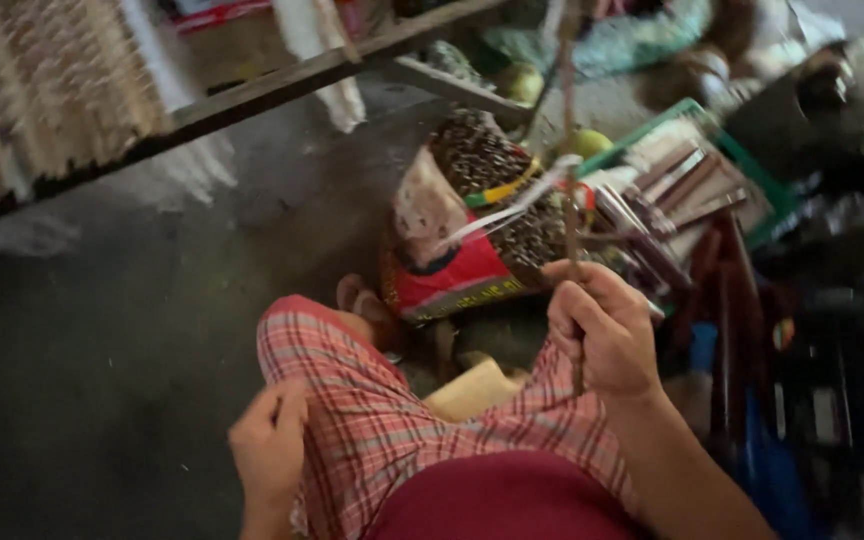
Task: The person wraps bundles of white thread around thin wooden sticks, tying them securely at intervals.
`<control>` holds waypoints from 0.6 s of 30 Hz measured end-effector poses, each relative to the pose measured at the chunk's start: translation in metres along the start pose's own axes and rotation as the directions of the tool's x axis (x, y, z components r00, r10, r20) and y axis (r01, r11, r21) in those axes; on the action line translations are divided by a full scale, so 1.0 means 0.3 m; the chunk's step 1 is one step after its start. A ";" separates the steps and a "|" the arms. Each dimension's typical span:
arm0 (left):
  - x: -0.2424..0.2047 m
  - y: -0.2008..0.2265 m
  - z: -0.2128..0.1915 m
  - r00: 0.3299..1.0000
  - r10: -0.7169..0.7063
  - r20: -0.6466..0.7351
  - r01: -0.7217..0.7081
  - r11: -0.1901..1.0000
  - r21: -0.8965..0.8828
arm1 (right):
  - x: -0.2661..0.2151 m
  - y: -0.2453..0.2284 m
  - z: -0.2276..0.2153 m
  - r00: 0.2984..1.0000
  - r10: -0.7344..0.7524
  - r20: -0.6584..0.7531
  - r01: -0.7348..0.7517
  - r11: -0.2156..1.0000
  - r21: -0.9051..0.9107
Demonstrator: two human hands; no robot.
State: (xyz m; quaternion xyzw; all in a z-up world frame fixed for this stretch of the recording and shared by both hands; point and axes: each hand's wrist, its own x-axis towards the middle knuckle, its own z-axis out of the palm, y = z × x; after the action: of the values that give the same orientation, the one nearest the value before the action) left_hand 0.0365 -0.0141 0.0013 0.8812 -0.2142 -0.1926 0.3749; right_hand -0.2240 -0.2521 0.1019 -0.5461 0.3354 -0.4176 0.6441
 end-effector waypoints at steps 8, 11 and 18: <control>0.261 -0.003 0.201 0.775 0.537 -0.334 -0.478 0.843 0.246 | 0.260 0.059 0.036 0.993 -0.085 0.085 0.091 0.994 -0.064; 0.264 0.059 0.186 0.875 0.453 -0.170 -0.365 0.849 0.382 | 0.414 0.010 0.073 0.998 -0.056 -0.017 0.052 0.981 -0.187; 0.261 0.093 0.126 0.888 0.453 -0.080 -0.383 0.824 0.418 | 0.762 -0.064 0.261 0.986 -0.166 -0.008 0.143 0.870 -0.471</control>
State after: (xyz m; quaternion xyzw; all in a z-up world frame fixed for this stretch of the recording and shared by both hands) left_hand 0.0765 -0.0944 -0.0164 0.8826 -0.4027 0.0198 0.2418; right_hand -0.0602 -0.4268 0.1401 -0.7004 0.3971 -0.3872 0.4493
